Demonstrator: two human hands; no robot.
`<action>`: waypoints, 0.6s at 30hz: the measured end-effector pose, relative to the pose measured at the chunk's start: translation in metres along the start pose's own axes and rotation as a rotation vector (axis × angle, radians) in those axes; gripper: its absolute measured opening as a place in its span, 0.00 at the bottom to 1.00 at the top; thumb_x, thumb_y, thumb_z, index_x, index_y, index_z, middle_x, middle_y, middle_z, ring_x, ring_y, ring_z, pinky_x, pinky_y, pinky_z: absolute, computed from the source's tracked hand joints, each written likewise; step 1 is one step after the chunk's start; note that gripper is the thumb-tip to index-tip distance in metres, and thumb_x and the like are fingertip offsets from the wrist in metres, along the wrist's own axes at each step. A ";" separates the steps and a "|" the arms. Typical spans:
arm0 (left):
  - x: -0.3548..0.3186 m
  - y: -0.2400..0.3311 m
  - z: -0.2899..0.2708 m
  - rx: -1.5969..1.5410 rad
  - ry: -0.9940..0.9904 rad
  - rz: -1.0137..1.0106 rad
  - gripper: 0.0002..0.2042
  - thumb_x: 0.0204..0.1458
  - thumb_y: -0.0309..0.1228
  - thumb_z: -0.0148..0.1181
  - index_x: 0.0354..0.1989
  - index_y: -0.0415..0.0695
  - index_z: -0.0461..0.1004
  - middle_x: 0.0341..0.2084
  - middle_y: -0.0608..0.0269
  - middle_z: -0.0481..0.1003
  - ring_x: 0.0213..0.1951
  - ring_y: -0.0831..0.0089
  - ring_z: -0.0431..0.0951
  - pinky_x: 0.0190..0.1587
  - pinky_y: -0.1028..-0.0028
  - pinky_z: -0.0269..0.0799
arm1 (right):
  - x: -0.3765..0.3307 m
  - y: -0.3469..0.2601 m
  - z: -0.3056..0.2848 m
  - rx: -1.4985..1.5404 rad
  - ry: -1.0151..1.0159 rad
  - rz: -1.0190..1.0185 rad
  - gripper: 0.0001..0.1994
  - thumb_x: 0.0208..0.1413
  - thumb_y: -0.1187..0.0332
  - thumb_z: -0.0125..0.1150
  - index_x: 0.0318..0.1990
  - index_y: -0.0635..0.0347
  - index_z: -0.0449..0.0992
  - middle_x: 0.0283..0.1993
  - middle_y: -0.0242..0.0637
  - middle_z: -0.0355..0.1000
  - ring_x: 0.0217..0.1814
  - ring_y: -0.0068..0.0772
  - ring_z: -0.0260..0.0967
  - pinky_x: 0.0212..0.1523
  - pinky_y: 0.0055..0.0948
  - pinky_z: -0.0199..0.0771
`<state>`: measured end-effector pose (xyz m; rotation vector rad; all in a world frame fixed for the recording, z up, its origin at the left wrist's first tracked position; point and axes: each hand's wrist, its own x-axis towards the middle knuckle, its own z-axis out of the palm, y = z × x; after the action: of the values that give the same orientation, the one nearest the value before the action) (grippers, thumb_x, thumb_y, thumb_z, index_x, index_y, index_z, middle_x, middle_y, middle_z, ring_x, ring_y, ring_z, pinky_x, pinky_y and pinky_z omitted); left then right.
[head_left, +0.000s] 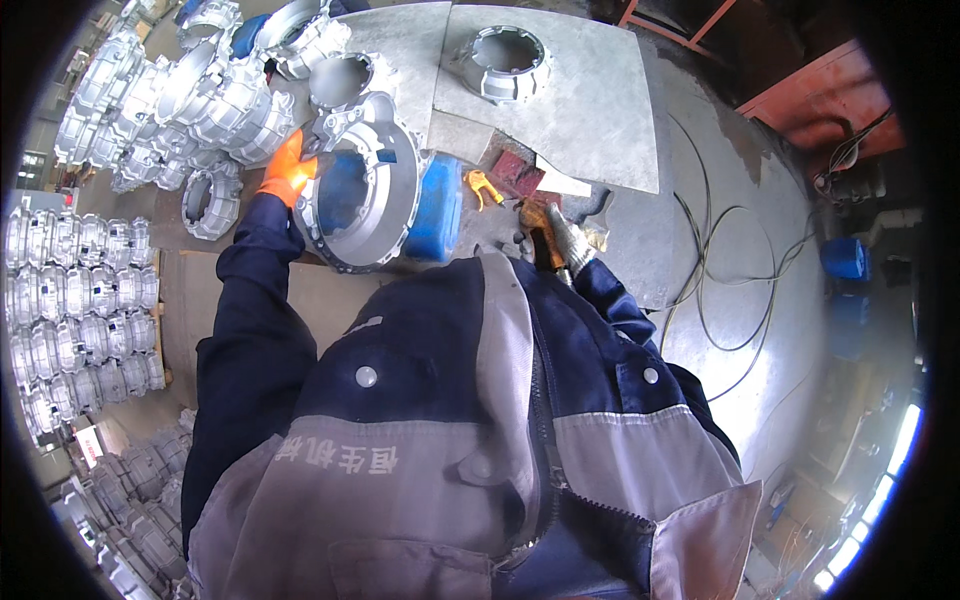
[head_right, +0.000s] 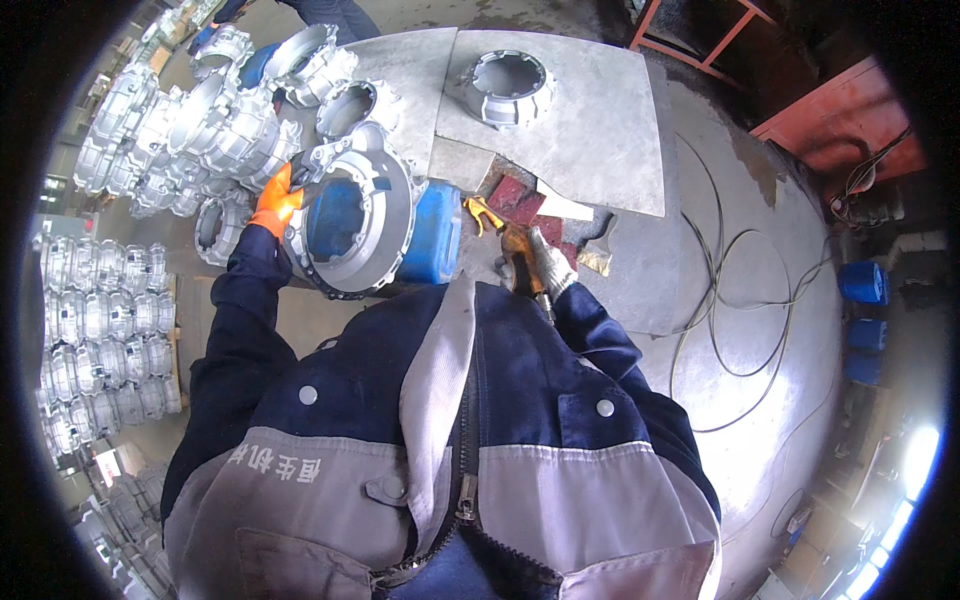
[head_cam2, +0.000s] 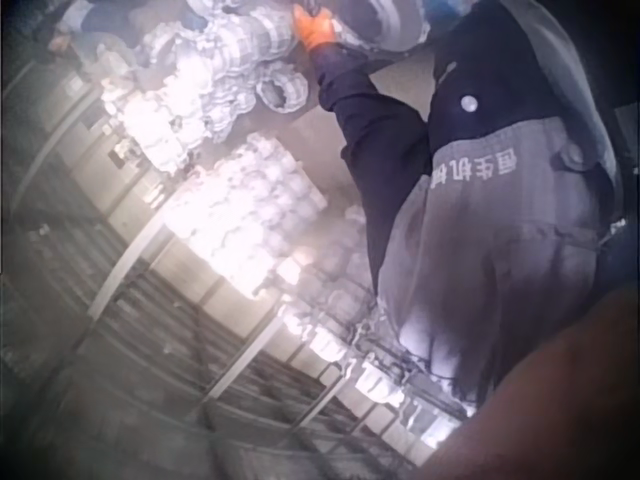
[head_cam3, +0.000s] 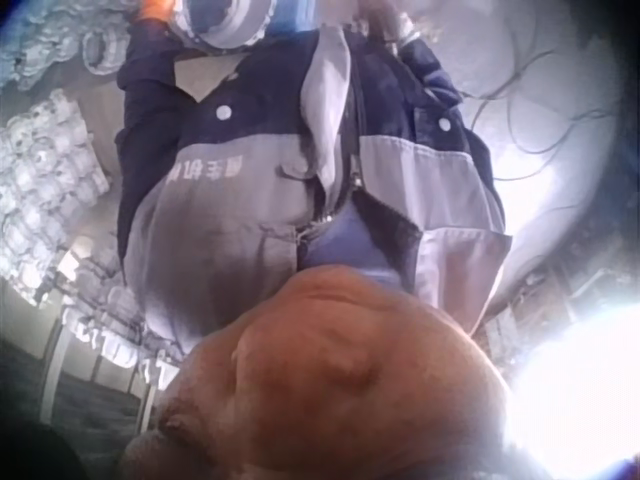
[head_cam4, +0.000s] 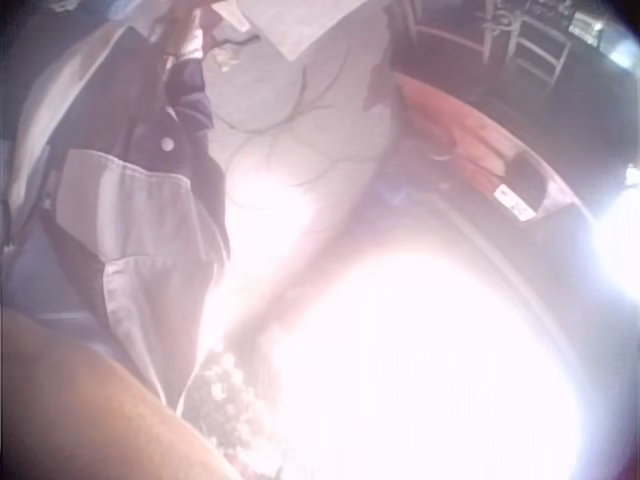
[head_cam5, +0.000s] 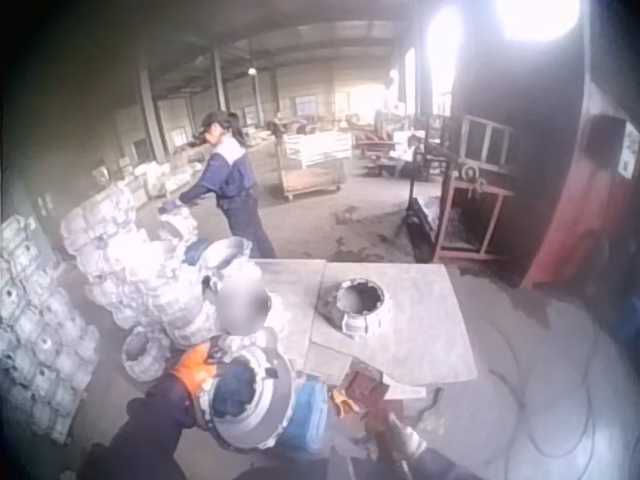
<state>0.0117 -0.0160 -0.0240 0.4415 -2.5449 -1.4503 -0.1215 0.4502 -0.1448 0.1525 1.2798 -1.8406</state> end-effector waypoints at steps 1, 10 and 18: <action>0.001 -0.001 0.000 -0.006 0.018 0.010 0.29 0.40 0.32 0.64 0.55 0.42 0.65 0.43 0.64 0.72 0.46 0.74 0.70 0.50 0.74 0.63 | 0.003 0.002 -0.003 0.043 -0.055 -0.014 0.28 0.60 0.46 0.41 0.51 0.64 0.68 0.43 0.42 0.72 0.37 0.34 0.72 0.39 0.29 0.75; 0.002 -0.004 -0.005 -0.090 -0.012 0.006 0.31 0.42 0.26 0.64 0.58 0.39 0.62 0.48 0.65 0.70 0.49 0.75 0.68 0.54 0.75 0.61 | 0.020 0.009 -0.008 0.190 -0.303 0.086 0.28 0.59 0.43 0.38 0.50 0.59 0.67 0.37 0.41 0.71 0.28 0.35 0.70 0.27 0.34 0.74; 0.001 0.001 -0.002 -0.089 -0.004 -0.001 0.30 0.41 0.30 0.64 0.56 0.42 0.63 0.46 0.65 0.71 0.47 0.75 0.69 0.50 0.75 0.63 | 0.021 0.007 -0.002 0.204 -0.203 0.073 0.28 0.60 0.46 0.40 0.53 0.63 0.65 0.43 0.40 0.72 0.38 0.36 0.72 0.39 0.31 0.75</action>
<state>0.0116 -0.0177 -0.0217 0.4264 -2.4714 -1.5585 -0.1303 0.4389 -0.1613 0.1175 0.9356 -1.8698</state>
